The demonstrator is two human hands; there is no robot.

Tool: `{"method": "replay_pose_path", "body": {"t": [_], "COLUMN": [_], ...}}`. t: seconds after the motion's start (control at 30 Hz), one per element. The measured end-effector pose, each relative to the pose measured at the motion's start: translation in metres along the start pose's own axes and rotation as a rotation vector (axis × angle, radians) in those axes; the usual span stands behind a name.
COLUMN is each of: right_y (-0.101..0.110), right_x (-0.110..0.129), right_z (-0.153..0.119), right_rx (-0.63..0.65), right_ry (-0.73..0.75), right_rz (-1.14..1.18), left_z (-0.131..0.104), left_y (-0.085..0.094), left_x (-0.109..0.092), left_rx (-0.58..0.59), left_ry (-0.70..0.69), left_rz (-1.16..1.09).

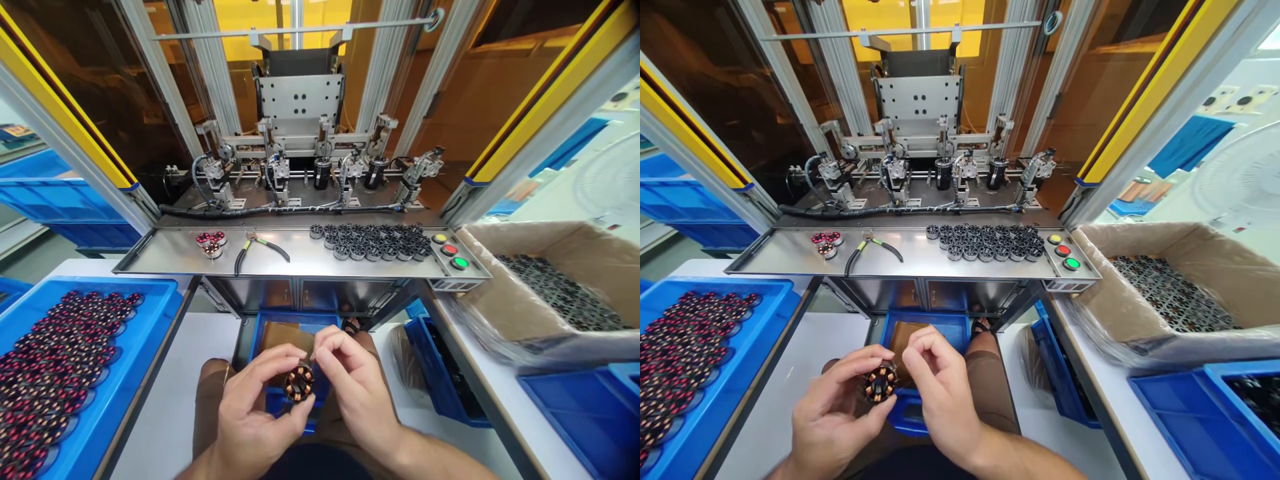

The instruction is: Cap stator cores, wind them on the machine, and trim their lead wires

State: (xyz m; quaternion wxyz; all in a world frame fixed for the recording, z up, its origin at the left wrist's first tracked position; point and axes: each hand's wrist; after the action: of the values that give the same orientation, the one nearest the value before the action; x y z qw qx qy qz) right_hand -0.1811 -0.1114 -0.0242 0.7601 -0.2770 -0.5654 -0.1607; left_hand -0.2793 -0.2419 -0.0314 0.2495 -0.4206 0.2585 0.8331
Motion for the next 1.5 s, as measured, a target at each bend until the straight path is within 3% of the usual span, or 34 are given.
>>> {"method": "replay_pose_path", "body": {"t": [0.07,0.17,0.37,0.6,0.8,1.07,1.33,1.5], "right_y": [-0.002,-0.001,0.003,0.002,0.0,-0.001,0.006,0.004], "right_x": [-0.007,-0.014,-0.01,-0.002,0.002,0.01,0.013,0.017], "right_z": [-0.002,-0.006,-0.012,-0.011,-0.009,-0.009,-0.006,-0.004], "right_rx": [-0.033,-0.032,0.104,0.021,0.083,-0.005,0.08,0.102], "right_ry": [-0.084,-0.083,-0.045,0.128,0.163,0.239,0.38,0.463], "right_rz": [0.084,0.185,0.189,-0.018,-0.039,-0.172,-0.232,-0.256], "left_z": [0.001,0.006,0.016,0.014,0.015,0.007,0.018,0.017], "left_y": [-0.001,-0.001,0.002,0.002,0.002,0.0,0.001,0.001], "left_x": [-0.001,-0.005,-0.01,-0.013,-0.017,-0.013,-0.024,-0.028], "left_rx": [-0.013,-0.077,-0.131,-0.111,-0.095,-0.097,-0.057,-0.045], "left_ry": [0.056,0.142,0.236,0.191,0.145,0.044,0.162,0.168], "left_rz": [-0.09,-0.216,-0.317,-0.28,-0.234,-0.125,-0.282,-0.313]}}
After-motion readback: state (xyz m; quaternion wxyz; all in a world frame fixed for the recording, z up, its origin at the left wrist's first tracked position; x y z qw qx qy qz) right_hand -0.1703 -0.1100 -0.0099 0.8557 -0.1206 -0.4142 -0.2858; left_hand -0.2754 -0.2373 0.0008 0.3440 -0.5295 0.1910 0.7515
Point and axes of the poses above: each hand's wrist, its own z-axis towards the middle knuckle, its own y-axis out of the back of the hand, x = y × z, and after that the axes turned 3 degrees about y, right-handed
